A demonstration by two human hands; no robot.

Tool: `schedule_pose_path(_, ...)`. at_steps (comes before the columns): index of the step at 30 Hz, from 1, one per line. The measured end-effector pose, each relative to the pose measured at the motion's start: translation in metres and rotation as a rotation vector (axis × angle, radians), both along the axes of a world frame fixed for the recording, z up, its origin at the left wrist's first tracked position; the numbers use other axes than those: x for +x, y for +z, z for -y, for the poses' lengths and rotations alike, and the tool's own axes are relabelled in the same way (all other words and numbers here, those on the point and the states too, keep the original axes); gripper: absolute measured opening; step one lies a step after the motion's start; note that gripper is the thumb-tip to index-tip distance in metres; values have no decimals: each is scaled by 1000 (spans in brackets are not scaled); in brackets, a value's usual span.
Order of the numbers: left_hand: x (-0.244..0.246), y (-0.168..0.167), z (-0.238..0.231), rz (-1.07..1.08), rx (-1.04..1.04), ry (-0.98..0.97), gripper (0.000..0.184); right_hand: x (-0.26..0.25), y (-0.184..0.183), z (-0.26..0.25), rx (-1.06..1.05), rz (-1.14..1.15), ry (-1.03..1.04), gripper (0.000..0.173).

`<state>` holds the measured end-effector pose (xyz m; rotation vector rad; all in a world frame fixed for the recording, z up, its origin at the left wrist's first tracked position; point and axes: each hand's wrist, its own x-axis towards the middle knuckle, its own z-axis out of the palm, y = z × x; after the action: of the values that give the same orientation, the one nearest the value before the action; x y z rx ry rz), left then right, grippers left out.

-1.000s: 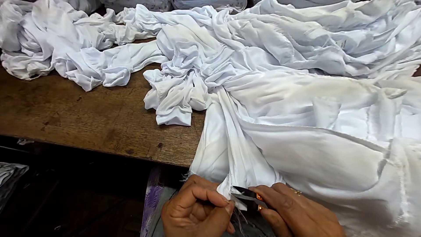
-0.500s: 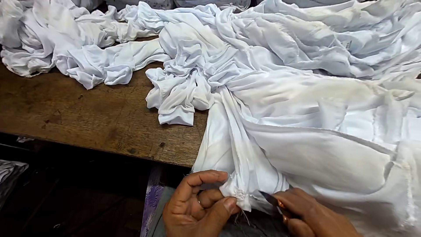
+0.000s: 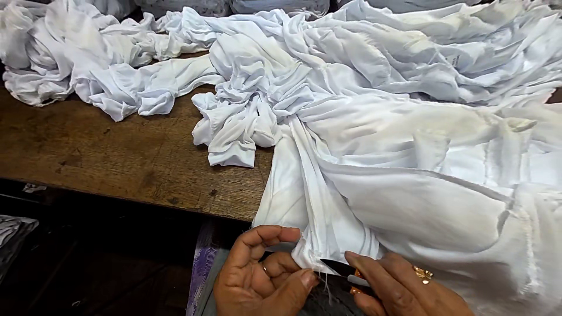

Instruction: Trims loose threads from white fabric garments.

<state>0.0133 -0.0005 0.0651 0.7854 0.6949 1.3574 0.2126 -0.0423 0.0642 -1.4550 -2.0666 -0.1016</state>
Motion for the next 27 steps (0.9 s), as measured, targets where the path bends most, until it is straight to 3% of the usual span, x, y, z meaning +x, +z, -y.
schedule_pose_path(9, 2, -2, 0, -152, 140, 77, 73, 0, 2, 0, -31, 14, 3, 36)
schedule_pose_path(15, 2, -3, -2, -166, 145, 93, 77, 16, 7, -9, -280, -402, 177, 45)
schedule_pose_path(27, 4, -6, -4, -181, 202, 88, 79, 7, 5, -13, -219, -292, 127, 40)
